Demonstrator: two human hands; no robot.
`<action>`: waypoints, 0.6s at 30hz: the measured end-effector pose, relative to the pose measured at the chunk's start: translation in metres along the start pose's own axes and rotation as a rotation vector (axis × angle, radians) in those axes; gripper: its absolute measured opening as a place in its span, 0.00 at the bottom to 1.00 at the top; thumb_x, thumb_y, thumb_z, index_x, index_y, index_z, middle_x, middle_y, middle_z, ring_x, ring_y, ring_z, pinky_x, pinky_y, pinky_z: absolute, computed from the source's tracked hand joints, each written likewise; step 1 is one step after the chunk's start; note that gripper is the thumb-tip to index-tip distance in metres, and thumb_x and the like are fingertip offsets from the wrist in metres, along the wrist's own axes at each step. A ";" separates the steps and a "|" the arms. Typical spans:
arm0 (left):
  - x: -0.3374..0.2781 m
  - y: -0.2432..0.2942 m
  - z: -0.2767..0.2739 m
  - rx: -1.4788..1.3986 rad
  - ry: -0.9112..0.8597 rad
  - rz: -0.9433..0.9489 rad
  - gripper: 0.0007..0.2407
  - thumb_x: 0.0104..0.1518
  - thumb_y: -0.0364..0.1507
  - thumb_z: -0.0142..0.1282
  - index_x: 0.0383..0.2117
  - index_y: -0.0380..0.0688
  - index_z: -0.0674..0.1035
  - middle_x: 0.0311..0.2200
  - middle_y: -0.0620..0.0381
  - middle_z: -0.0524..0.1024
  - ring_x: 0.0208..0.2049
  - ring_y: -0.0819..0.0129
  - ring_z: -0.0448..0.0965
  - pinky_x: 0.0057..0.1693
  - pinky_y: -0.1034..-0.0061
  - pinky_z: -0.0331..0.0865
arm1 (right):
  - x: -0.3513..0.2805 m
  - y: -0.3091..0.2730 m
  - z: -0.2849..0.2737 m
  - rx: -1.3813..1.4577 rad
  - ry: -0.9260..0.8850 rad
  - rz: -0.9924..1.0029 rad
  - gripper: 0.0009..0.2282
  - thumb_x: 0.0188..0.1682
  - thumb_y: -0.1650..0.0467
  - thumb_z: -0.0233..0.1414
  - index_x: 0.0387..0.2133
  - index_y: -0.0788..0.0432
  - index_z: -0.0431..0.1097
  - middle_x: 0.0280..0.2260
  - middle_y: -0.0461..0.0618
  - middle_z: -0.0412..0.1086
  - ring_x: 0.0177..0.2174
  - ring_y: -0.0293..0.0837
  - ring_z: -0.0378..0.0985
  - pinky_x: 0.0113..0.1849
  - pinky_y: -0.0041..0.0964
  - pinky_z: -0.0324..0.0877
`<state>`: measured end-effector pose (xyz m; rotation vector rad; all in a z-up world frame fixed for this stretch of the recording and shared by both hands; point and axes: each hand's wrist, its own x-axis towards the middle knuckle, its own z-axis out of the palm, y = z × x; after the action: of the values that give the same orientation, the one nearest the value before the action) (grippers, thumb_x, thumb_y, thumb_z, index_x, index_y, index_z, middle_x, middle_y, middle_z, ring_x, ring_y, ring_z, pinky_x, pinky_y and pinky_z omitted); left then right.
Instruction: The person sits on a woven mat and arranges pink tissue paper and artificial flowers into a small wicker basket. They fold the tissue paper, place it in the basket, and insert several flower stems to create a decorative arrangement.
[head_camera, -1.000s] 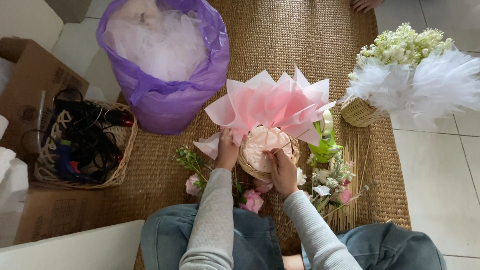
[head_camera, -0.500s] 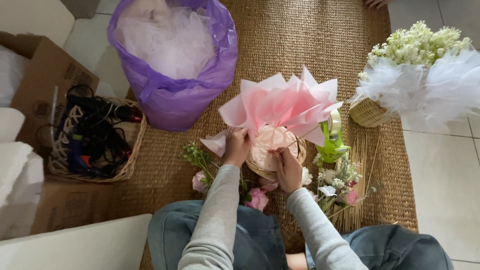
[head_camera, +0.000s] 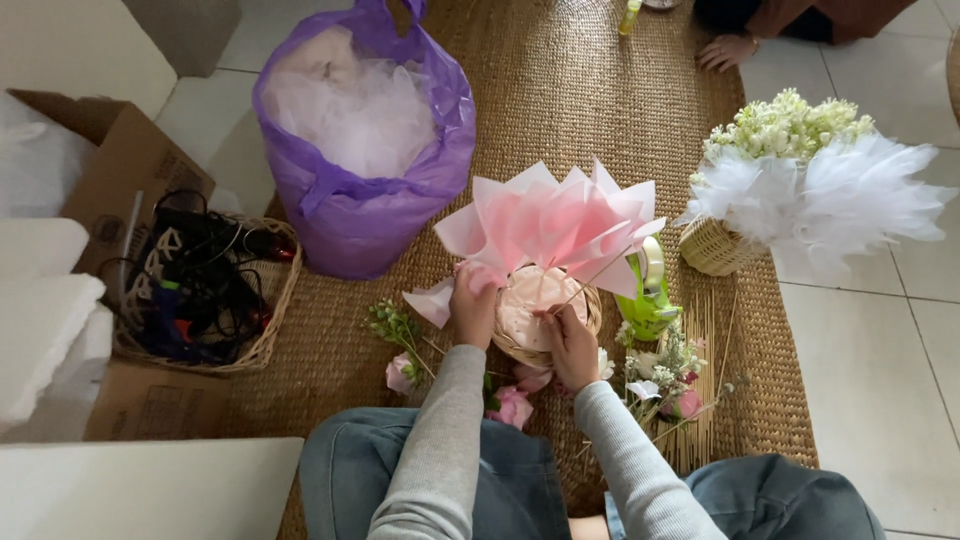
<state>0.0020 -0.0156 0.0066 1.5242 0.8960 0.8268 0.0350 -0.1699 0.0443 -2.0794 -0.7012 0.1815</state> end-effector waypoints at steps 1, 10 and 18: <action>0.000 0.008 0.000 -0.003 0.003 0.003 0.18 0.42 0.27 0.58 0.43 0.43 0.73 0.44 0.45 0.73 0.51 0.53 0.69 0.57 0.65 0.63 | 0.003 0.000 0.000 -0.001 0.000 -0.006 0.10 0.52 0.60 0.39 0.35 0.50 0.62 0.35 0.48 0.74 0.38 0.59 0.73 0.39 0.55 0.67; 0.019 -0.043 -0.006 -0.088 -0.105 -0.045 0.17 0.38 0.25 0.52 0.36 0.61 0.78 0.44 0.64 0.74 0.51 0.69 0.69 0.58 0.75 0.61 | -0.002 0.017 -0.014 0.246 0.042 -0.044 0.04 0.52 0.68 0.43 0.35 0.55 0.63 0.37 0.53 0.74 0.37 0.53 0.77 0.38 0.47 0.72; 0.015 0.016 -0.032 -0.184 -0.241 0.002 0.22 0.38 0.21 0.41 0.42 0.55 0.76 0.39 0.60 0.69 0.35 0.68 0.66 0.43 0.78 0.63 | -0.078 0.009 -0.114 0.509 0.125 -0.202 0.06 0.52 0.74 0.41 0.39 0.62 0.64 0.38 0.57 0.71 0.38 0.49 0.77 0.43 0.42 0.76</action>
<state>-0.0172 0.0110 0.0268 1.4276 0.6248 0.6896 0.0178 -0.2980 0.0922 -1.5131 -0.6988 0.1013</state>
